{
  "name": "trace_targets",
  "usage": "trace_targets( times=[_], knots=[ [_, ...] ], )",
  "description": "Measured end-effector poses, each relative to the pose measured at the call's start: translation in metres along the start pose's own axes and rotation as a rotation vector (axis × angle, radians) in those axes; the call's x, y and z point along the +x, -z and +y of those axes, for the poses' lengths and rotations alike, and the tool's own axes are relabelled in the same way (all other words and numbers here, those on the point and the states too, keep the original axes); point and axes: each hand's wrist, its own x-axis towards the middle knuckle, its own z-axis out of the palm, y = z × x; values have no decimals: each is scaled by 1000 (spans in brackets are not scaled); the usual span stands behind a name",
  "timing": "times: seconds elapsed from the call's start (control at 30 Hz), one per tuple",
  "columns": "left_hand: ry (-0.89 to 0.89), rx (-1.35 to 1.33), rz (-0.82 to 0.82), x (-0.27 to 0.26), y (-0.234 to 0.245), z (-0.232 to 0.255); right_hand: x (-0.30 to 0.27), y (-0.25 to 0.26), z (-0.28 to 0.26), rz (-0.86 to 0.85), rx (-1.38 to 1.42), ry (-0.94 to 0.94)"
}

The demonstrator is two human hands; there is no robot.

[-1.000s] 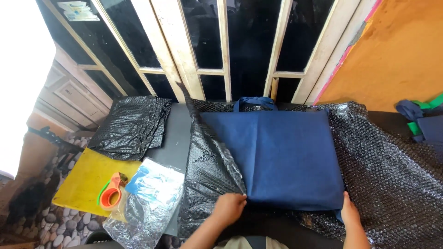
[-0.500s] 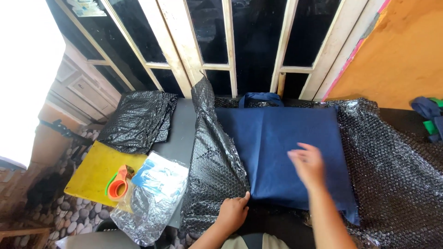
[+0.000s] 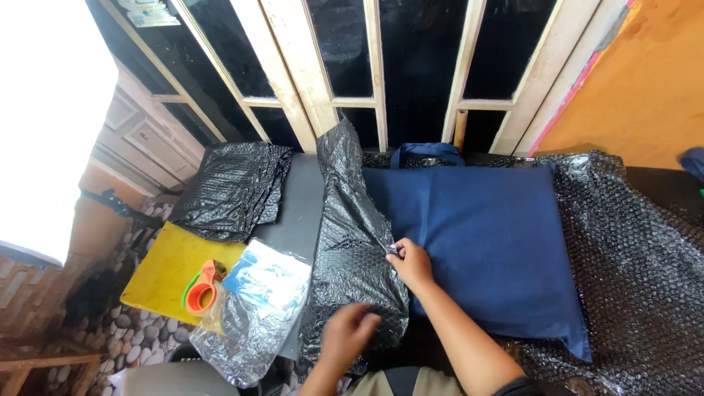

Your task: Wrapping a blue pillow in bubble wrap and black plastic, then sealing it with adhesive tape.

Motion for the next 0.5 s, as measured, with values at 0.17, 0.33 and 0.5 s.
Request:
trace_targets(
  times=[0.17, 0.33, 0.5],
  knots=[
    [267, 534, 445, -17, 29, -101, -25, -3, 4, 303, -119, 554],
    [284, 279, 136, -19, -8, -160, -43, 13, -23, 209, -236, 350],
    [469, 143, 47, 2, 9, -171, -40, 9, -7, 231, -607, 656]
  ],
)
